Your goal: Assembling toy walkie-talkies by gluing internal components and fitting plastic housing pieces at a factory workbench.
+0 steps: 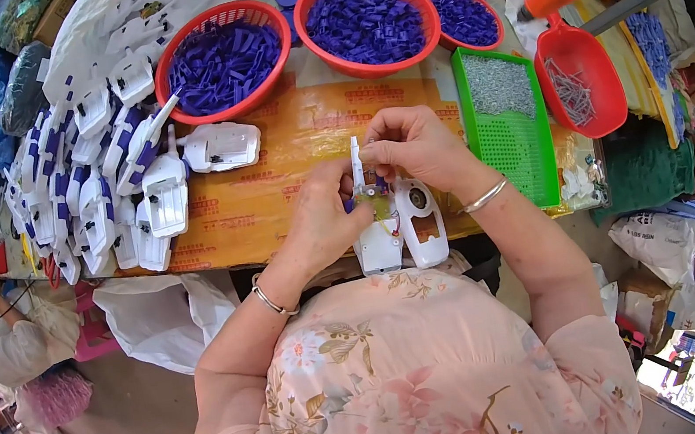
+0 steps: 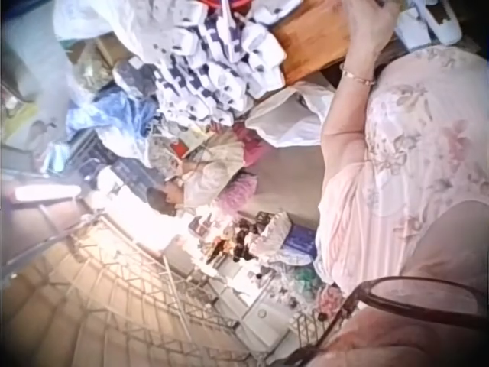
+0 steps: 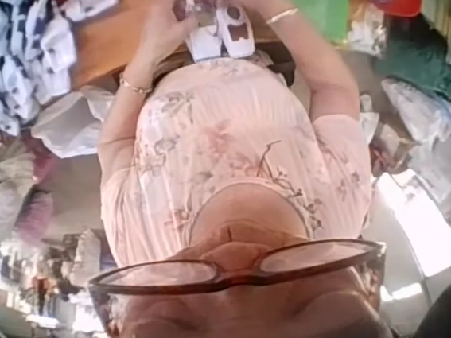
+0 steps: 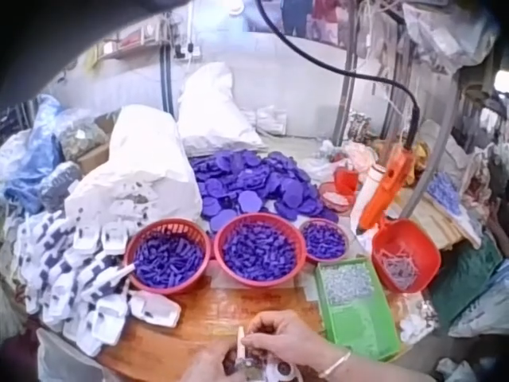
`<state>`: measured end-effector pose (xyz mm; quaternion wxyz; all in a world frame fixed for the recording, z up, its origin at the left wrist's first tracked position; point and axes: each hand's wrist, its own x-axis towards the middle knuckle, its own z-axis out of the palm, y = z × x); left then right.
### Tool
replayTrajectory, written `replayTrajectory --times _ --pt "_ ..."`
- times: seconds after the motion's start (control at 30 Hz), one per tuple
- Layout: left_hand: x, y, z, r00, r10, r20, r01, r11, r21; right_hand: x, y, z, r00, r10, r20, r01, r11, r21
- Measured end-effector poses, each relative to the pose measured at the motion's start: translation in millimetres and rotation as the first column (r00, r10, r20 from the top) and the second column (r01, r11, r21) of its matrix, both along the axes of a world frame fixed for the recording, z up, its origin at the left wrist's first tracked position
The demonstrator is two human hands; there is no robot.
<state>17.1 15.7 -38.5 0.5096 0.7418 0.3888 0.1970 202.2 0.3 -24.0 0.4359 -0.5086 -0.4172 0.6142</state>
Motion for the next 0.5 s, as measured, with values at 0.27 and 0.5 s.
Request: replayTrajectory --times 0.27,0.5 --pt "3.9 -4.6 -11.7 0.936 0.093 0.339 0.032 0.938 -0.345 -6.3 -5.4 4.1 0.996 -0.083 0.023 0.080 0.992 0.093" --pt "1.7 -5.7 -10.5 0.879 0.093 0.468 0.166 0.861 -0.481 -6.3 -6.1 -0.3 0.992 -0.120 0.041 0.108 0.966 0.233"
